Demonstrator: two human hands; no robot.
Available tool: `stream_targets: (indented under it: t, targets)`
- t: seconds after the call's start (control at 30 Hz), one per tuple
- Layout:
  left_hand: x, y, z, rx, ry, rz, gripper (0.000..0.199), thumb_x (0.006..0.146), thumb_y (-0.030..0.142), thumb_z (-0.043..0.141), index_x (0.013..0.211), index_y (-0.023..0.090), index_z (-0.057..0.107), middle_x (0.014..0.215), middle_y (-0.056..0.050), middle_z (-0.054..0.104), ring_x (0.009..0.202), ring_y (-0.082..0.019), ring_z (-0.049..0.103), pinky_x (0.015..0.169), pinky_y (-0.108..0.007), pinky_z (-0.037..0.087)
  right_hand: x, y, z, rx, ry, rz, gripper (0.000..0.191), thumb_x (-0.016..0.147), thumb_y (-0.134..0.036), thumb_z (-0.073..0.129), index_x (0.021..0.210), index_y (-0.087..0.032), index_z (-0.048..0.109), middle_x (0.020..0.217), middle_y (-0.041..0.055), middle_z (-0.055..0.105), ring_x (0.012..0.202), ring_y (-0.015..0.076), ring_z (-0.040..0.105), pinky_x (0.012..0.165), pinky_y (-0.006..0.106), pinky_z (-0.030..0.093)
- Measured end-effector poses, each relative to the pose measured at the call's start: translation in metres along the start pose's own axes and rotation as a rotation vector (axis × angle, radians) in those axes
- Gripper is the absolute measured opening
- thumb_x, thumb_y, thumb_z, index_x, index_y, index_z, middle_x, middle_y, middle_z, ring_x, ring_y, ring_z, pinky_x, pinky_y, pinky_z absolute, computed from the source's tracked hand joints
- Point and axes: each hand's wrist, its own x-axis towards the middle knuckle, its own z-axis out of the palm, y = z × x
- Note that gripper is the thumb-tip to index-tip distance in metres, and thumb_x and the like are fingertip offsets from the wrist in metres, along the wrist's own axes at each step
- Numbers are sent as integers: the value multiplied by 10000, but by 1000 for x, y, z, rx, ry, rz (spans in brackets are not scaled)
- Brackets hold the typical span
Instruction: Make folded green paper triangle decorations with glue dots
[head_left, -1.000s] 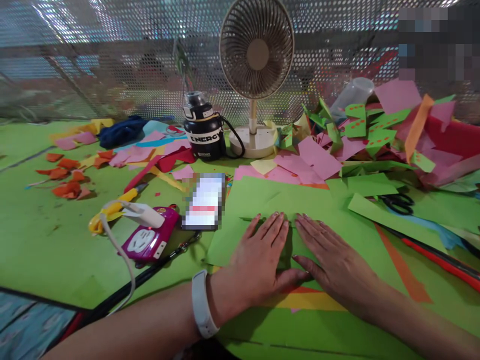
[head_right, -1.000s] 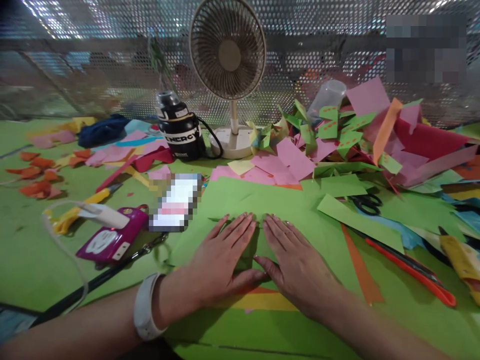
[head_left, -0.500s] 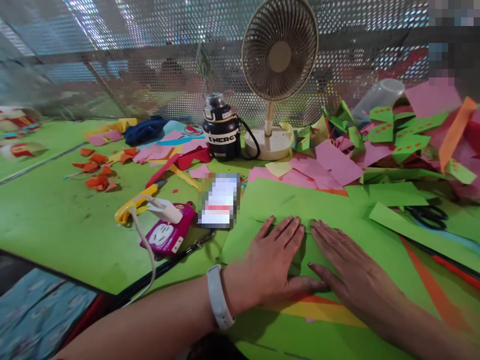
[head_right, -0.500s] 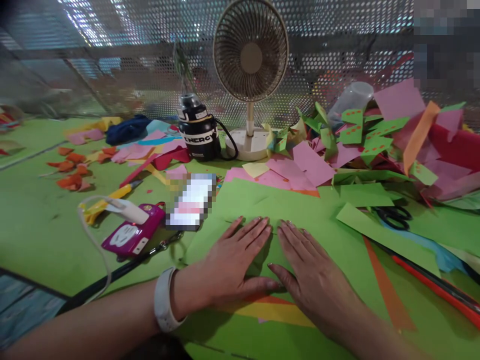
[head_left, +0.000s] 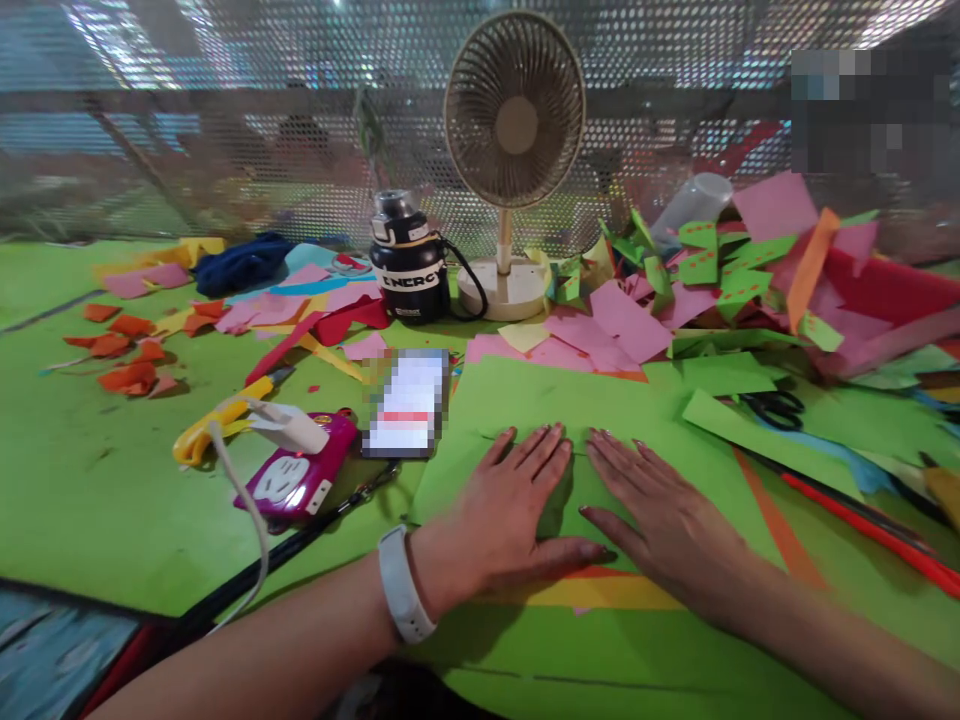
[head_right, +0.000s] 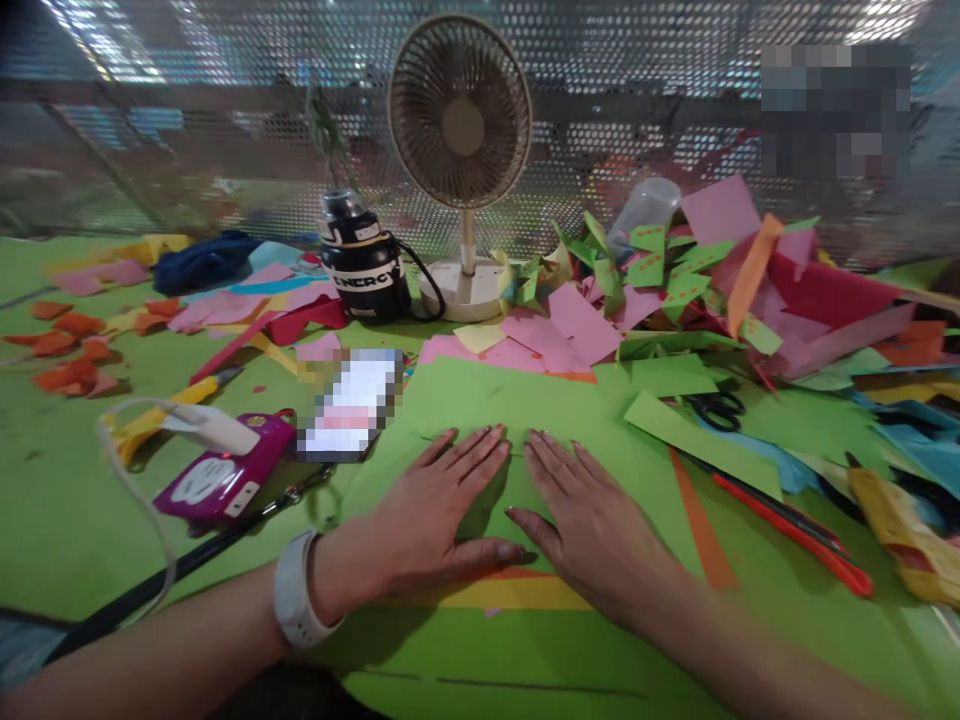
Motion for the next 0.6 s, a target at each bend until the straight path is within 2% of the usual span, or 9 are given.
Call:
stream_targets:
  t: [0.17, 0.3, 0.4, 0.53, 0.6]
  targets:
    - [0, 1, -2, -13, -3, -4, 948, 856, 779, 236, 1515, 98, 204, 1570, -147, 198, 1453, -269, 196, 1185, -477, 140, -7, 0, -16, 19, -95, 89, 644, 979, -530, 303, 1439, -94, 419, 1488, 142, 395, 1388, 254, 368, 1139, 483, 340]
    - [2, 2, -2, 1, -6, -20, 950, 847, 787, 251, 1505, 102, 247, 1565, -143, 207, 1448, -283, 210, 1180, -485, 144, -25, 13, -28, -10, -134, 192, 668, 975, -536, 292, 1418, -59, 443, 1463, 159, 429, 1360, 284, 412, 1122, 516, 352]
    - [3, 3, -2, 10, -21, -27, 948, 844, 789, 254, 1496, 100, 277, 1556, -150, 228, 1439, -297, 233, 1173, -500, 161, -31, 24, -42, -22, -94, 256, 605, 962, -497, 356, 1329, -58, 552, 1379, 186, 538, 1284, 319, 503, 1066, 523, 407]
    - [2, 2, 0, 22, 25, -5, 936, 853, 772, 276, 1501, 96, 261, 1554, -156, 243, 1438, -301, 236, 1171, -507, 167, -5, 26, -65, 27, 105, 273, 364, 954, -369, 422, 1086, -147, 679, 1090, 137, 700, 1048, 291, 629, 900, 462, 488]
    - [1, 1, 2, 22, 31, 3, 927, 860, 759, 296, 1505, 94, 246, 1563, -150, 226, 1444, -295, 218, 1177, -494, 154, 20, 24, -70, 89, 106, 226, 271, 948, -315, 457, 990, -166, 679, 995, 103, 700, 964, 245, 624, 860, 399, 471]
